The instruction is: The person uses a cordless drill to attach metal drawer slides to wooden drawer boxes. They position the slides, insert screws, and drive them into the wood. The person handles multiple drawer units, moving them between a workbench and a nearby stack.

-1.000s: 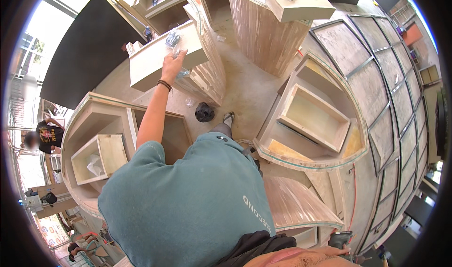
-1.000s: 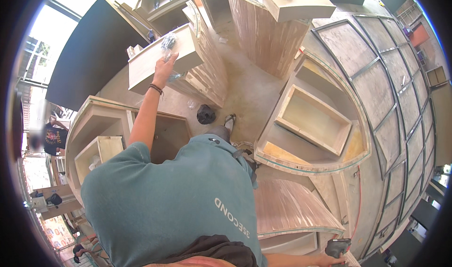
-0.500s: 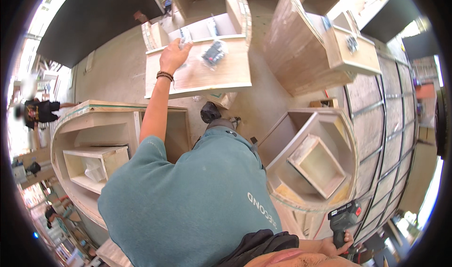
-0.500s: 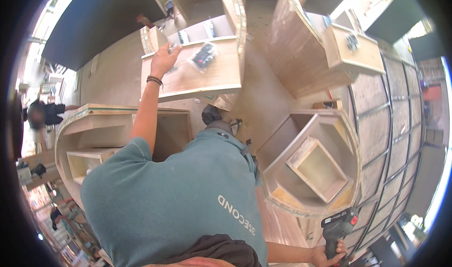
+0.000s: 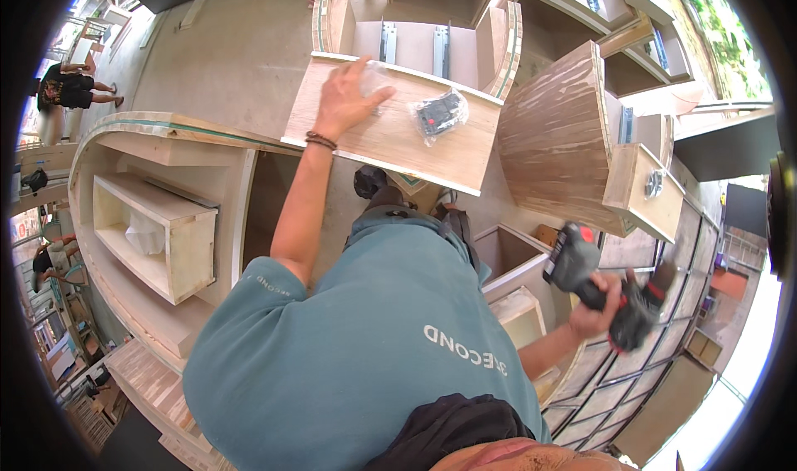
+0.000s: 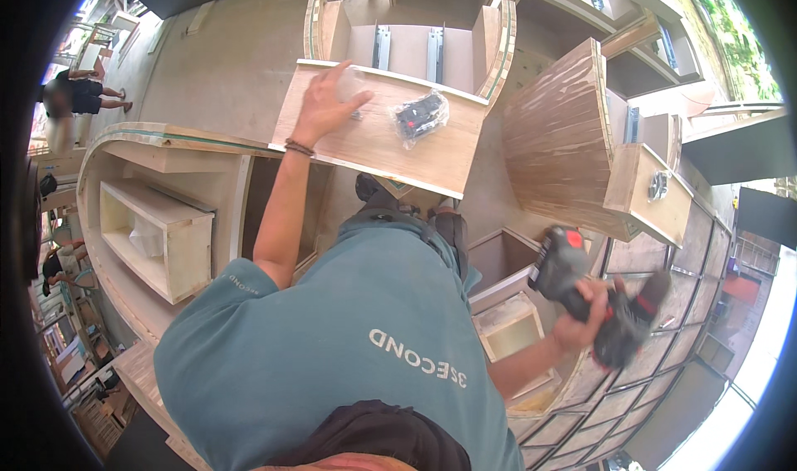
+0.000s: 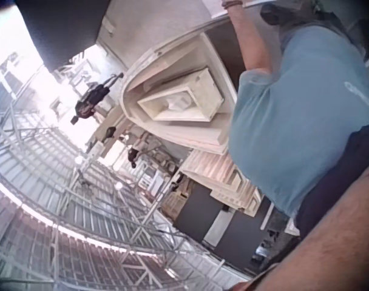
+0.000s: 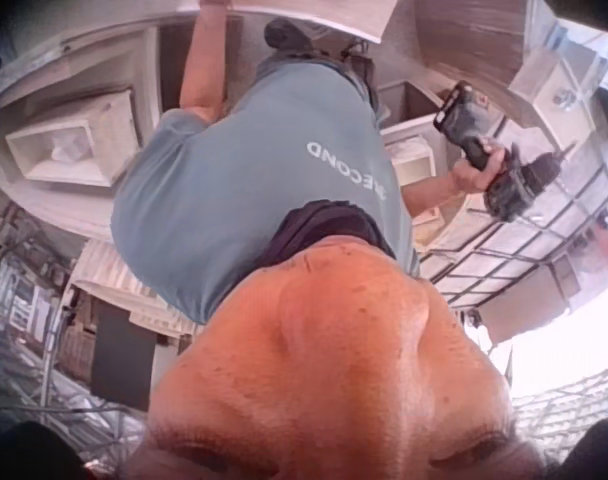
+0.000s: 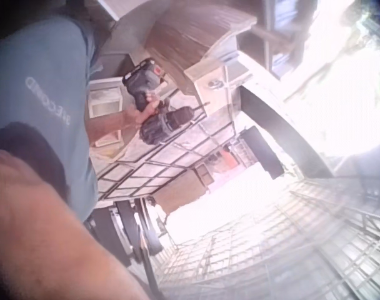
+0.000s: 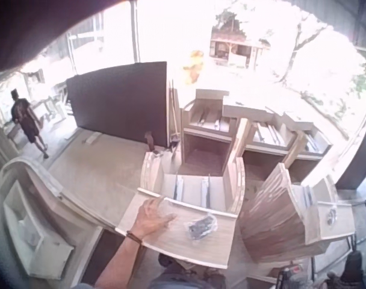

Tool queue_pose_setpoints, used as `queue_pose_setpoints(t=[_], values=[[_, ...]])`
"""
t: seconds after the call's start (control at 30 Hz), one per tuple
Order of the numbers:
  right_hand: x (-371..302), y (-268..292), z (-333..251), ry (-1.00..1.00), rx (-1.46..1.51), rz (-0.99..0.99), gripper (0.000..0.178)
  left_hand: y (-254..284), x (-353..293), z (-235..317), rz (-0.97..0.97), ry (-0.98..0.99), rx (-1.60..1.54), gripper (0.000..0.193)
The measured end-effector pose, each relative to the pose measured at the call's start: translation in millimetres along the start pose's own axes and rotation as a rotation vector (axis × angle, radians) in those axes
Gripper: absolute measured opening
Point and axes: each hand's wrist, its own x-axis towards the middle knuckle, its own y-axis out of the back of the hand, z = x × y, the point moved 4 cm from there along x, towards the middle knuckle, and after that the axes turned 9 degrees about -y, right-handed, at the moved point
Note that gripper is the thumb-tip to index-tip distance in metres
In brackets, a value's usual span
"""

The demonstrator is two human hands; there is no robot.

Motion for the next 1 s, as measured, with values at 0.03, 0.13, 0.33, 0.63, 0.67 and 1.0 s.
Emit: queue_pose_setpoints(t=[0.03, 0.13, 0.33, 0.63, 0.67, 1.0], values=[[13.6, -19.2, 12.4, -0.073, 0.021, -0.019, 0.052, 2.6, -1.0, -5.7, 0.004, 0.021, 0.017, 0.094], [53.9, -49.1, 61.8, -0.105, -0.334, -0.103, 0.051, 7.9, -4.2, -27.2, 0.11, 0.035, 0.115, 0.11], [104.4, -84.5, 149.7, -0.372, -0.592, -0.477, 0.045, 8.6, -7.7, -59.0, 0.1, 0.411, 0.225, 0.126], [153.1, -115.3, 201.9, -0.482, -0.631, -0.661, 0.039, 28.7, -24.5, -35.5, 0.055, 0.571, 0.267, 0.137], [160.2, -121.1, 200.9, -0.472, -0.631, -0.673, 0.039, 30.4, -29.0, -28.6, 0.081, 0.539, 0.288, 0.137], [244.2, -177.6, 162.5, -0.349, -0.611, -0.699, 0.038, -47.3, -157.1, 71.2, 0.805, 0.871, -0.277, 0.106]])
